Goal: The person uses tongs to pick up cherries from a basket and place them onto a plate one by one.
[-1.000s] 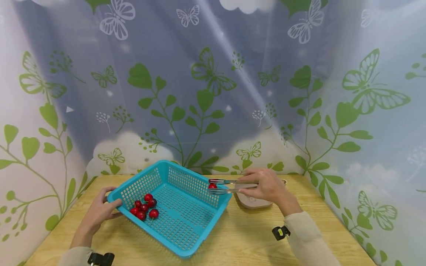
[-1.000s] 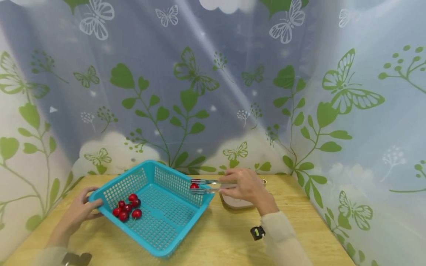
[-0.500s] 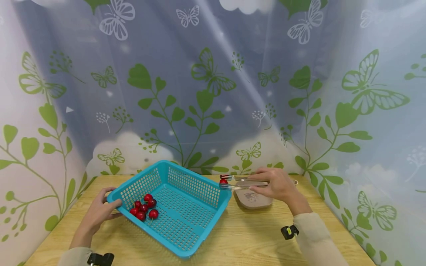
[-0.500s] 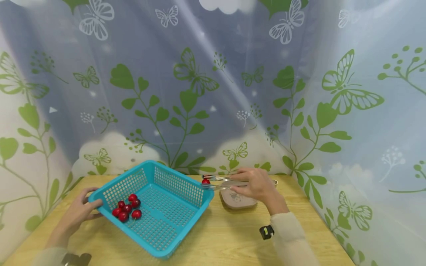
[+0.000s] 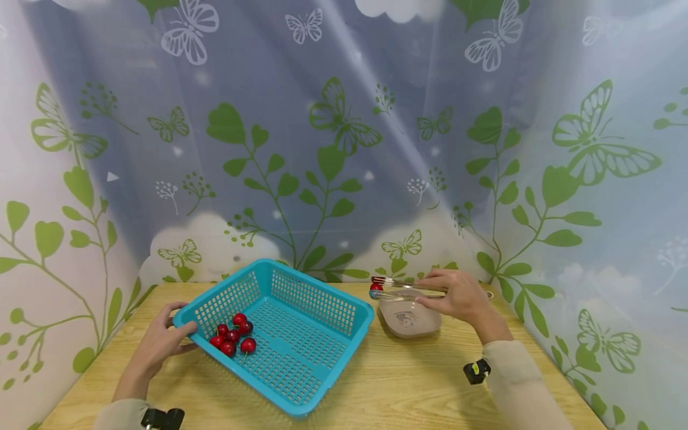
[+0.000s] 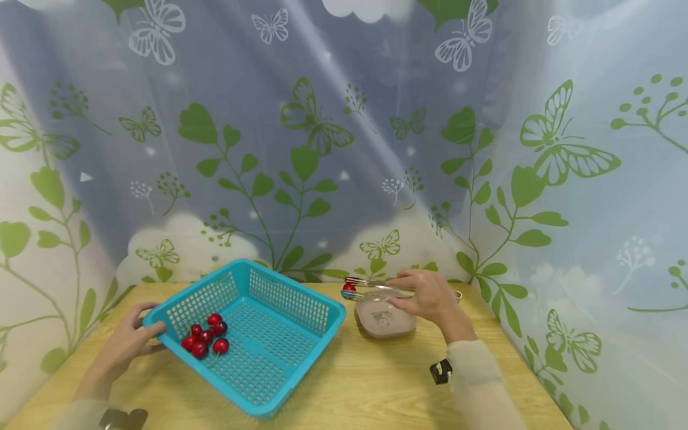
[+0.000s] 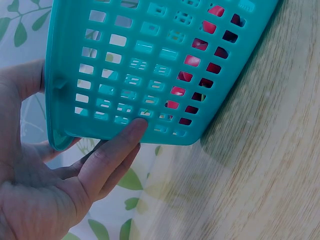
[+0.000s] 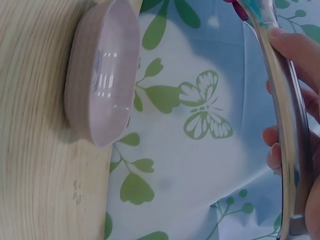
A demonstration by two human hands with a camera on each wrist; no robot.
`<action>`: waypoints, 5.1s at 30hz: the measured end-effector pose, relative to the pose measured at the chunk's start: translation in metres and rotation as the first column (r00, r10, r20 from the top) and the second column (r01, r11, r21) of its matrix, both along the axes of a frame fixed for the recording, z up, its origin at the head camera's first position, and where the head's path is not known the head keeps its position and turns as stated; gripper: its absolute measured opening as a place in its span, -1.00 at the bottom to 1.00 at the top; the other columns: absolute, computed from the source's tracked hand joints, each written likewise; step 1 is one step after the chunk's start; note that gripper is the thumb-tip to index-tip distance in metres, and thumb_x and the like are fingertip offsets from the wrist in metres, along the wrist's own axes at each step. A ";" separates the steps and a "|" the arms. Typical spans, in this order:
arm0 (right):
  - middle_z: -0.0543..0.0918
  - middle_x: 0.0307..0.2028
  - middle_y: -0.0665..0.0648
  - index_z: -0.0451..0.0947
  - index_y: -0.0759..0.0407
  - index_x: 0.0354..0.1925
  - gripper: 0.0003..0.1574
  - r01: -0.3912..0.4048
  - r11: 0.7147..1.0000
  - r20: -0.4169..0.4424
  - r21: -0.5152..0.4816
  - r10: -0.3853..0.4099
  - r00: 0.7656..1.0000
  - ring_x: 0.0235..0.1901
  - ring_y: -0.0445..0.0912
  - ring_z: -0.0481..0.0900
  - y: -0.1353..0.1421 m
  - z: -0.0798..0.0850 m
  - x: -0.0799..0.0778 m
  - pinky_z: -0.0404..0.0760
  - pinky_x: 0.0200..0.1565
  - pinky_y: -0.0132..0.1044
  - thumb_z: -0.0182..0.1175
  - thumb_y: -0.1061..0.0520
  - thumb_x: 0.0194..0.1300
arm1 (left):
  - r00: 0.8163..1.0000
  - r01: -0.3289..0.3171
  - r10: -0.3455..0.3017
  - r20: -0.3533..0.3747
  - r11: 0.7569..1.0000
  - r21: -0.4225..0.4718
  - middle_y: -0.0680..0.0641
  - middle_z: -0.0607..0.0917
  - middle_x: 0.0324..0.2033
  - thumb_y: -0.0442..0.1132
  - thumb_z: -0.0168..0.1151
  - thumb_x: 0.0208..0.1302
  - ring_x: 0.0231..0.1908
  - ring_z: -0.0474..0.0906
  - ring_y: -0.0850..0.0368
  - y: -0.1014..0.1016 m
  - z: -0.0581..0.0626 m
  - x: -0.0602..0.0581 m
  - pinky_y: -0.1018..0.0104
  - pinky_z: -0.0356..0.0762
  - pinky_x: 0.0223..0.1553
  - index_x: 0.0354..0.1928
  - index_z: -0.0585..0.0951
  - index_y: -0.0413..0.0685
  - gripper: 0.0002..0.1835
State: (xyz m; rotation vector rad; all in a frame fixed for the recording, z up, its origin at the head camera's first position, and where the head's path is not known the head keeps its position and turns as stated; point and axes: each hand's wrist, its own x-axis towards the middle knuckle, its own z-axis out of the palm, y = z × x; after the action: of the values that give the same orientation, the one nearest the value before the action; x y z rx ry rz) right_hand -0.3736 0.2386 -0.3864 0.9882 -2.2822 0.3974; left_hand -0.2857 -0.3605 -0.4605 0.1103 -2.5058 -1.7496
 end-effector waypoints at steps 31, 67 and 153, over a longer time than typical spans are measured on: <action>0.81 -0.04 0.21 0.83 -0.05 -0.07 -0.59 0.200 0.977 0.150 0.078 -0.210 0.966 -0.40 0.03 0.74 0.028 -0.025 -0.022 0.41 -0.63 -0.43 0.55 -0.14 0.11 | 1.000 0.007 -0.007 -0.020 1.000 0.001 -0.45 0.37 0.16 -0.28 0.11 0.49 -0.19 0.65 0.23 0.000 -0.001 0.002 0.03 0.87 -0.05 0.53 0.01 -0.30 -0.27; 0.83 -0.13 0.11 0.84 -0.07 -0.18 -0.69 0.203 0.941 0.452 0.269 -0.310 0.837 -0.65 -0.22 0.25 0.022 -0.013 -0.051 0.17 -0.65 -0.42 0.53 -0.13 0.11 | 1.000 0.006 -0.006 -0.004 1.000 0.016 -0.44 0.39 0.16 -0.29 0.11 0.48 -0.19 0.66 0.22 0.001 0.002 0.001 0.02 0.86 -0.02 0.53 0.02 -0.28 -0.28; 0.78 -0.01 -0.04 0.77 -0.13 0.08 -0.42 -0.040 0.969 0.109 0.244 0.014 0.994 -0.27 -0.16 0.72 -0.115 0.053 0.008 0.46 -0.50 -0.55 0.46 -0.31 0.15 | 0.999 -0.010 0.009 0.031 1.000 0.029 -0.41 0.45 0.15 -0.27 0.06 0.50 -0.16 0.67 0.19 0.001 0.003 -0.004 0.02 0.86 -0.01 0.53 0.04 -0.30 -0.31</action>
State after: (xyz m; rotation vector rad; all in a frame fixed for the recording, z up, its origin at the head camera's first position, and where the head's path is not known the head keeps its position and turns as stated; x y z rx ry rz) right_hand -0.3655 0.1236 -0.3332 1.1453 -2.4606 0.1833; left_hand -0.2894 -0.3591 -0.4579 0.1515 -2.4974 -1.7949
